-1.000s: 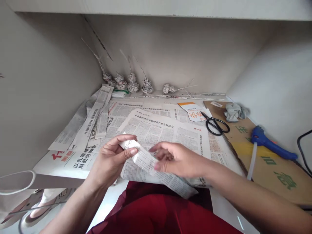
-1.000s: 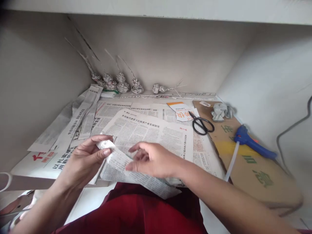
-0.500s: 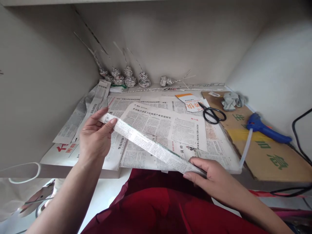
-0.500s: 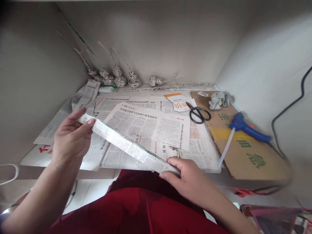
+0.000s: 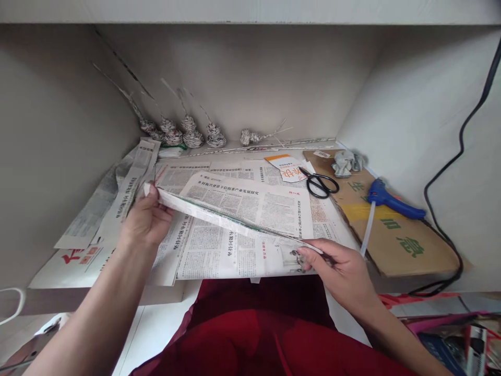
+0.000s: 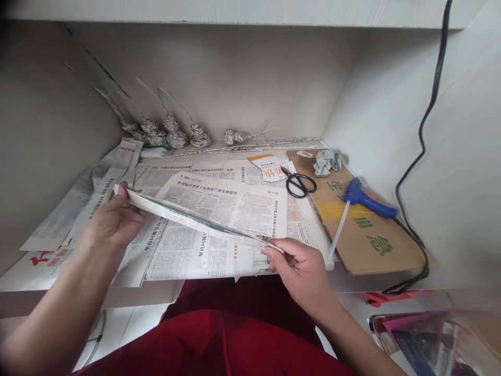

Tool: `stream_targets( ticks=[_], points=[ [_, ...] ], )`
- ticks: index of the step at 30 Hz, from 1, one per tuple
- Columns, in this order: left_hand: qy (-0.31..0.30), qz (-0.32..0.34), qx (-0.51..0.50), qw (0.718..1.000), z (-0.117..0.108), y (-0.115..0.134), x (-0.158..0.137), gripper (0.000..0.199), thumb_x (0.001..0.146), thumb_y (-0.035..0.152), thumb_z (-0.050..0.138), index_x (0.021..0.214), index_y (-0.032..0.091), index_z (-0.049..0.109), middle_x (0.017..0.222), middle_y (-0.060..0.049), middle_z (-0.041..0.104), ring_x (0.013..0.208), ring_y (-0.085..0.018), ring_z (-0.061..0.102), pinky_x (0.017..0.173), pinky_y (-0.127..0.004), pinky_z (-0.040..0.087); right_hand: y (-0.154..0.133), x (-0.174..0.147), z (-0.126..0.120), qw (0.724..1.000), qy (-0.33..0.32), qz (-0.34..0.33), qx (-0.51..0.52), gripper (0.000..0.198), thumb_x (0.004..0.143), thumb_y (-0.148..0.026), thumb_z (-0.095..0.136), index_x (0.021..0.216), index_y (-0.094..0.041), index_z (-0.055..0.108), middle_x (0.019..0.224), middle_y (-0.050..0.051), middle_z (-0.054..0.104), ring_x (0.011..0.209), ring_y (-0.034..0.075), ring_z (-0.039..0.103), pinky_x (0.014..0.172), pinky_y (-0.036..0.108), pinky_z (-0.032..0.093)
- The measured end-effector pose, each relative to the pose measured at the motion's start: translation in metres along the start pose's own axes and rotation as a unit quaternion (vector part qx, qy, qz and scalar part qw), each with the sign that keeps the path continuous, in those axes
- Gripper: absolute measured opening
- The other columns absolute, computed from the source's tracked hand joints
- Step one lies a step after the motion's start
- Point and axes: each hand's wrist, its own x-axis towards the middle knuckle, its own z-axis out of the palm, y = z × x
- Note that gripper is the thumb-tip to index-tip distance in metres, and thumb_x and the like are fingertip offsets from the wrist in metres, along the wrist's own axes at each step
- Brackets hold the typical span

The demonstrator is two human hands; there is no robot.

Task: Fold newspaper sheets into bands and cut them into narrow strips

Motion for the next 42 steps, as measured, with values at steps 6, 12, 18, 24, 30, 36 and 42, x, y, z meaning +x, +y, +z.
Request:
stream_targets(
  ticks=[6,12,18,24,30,36,42],
  points=[
    [-0.127,-0.169,-0.01,0.977,0.04,-0.029,-0.029,0.053,0.092,0.06,0.057,0.114,0.011,0.057,0.12,-0.024,0.066,0.114,-0.034,0.067,0.093,-0.049,0.059,-0.005,0.007,0.014,0.951,0.125,-0.262,-0.103,0.046,0.09,-0.005,0.066,0.13,-0.028,0.068,0.098,0.002,0.067,0.082,0.011,0.065,0.073,0.023,0.051],
    [-0.276,-0.285,0.099,0.913,0.068,-0.062,-0.067,0.026,0.092,0.032,0.066,0.109,0.013,0.059,0.127,-0.022,0.067,0.12,-0.031,0.065,0.104,-0.044,0.05,0.001,0.012,0.028,0.93,0.107,-0.317,-0.152,0.047,0.091,-0.003,0.061,0.129,-0.028,0.07,0.091,0.004,0.061,0.076,0.013,0.06,0.067,0.025,0.052],
    [-0.367,-0.254,0.189,0.875,0.084,-0.075,-0.069,0.056,0.081,0.022,0.079,0.132,0.021,0.055,0.12,-0.013,0.072,0.101,-0.024,0.071,0.088,-0.04,0.056,0.005,0.033,0.043,0.946,0.017,-0.262,-0.189,0.038,0.1,-0.014,0.046,0.126,-0.023,0.071,0.101,0.01,0.067,0.081,0.017,0.065,0.073,0.029,0.058],
    [-0.349,-0.243,0.219,0.878,0.082,-0.099,-0.046,0.032,0.079,0.019,0.08,0.109,0.012,0.07,0.089,-0.005,0.074,0.079,-0.015,0.069,0.082,-0.031,0.057,0.008,0.052,0.054,0.956,-0.026,-0.21,-0.201,0.041,0.096,-0.011,0.044,0.125,-0.025,0.07,0.112,0.011,0.068,0.098,0.023,0.067,0.083,0.036,0.06],
    [-0.367,-0.247,0.235,0.865,0.072,-0.096,-0.042,0.037,0.079,0.03,0.082,0.11,0.016,0.071,0.097,-0.007,0.076,0.088,-0.018,0.07,0.083,-0.032,0.058,0.009,0.057,0.059,0.96,-0.031,-0.194,-0.2,0.039,0.1,-0.015,0.042,0.126,-0.02,0.071,0.112,0.015,0.068,0.102,0.027,0.067,0.087,0.041,0.059],
    [-0.405,-0.263,0.266,0.834,0.072,-0.092,-0.049,0.019,0.077,0.028,0.084,0.08,0.011,0.075,0.074,-0.006,0.074,0.062,-0.012,0.065,0.055,-0.021,0.05,-0.012,0.066,0.038,0.962,-0.06,-0.182,-0.196,0.03,0.099,-0.031,0.054,0.123,-0.023,0.072,0.113,0.01,0.07,0.102,0.021,0.067,0.089,0.034,0.057],
    [-0.374,-0.269,0.227,0.858,0.074,-0.09,-0.045,0.01,0.083,0.019,0.077,0.09,0.012,0.077,0.085,-0.008,0.077,0.065,-0.01,0.066,0.05,-0.014,0.048,-0.011,0.109,-0.028,0.944,-0.061,-0.075,-0.315,0.029,0.102,-0.036,0.052,0.106,-0.02,0.076,0.11,0.008,0.075,0.105,0.023,0.068,0.098,0.039,0.052]
  ],
)
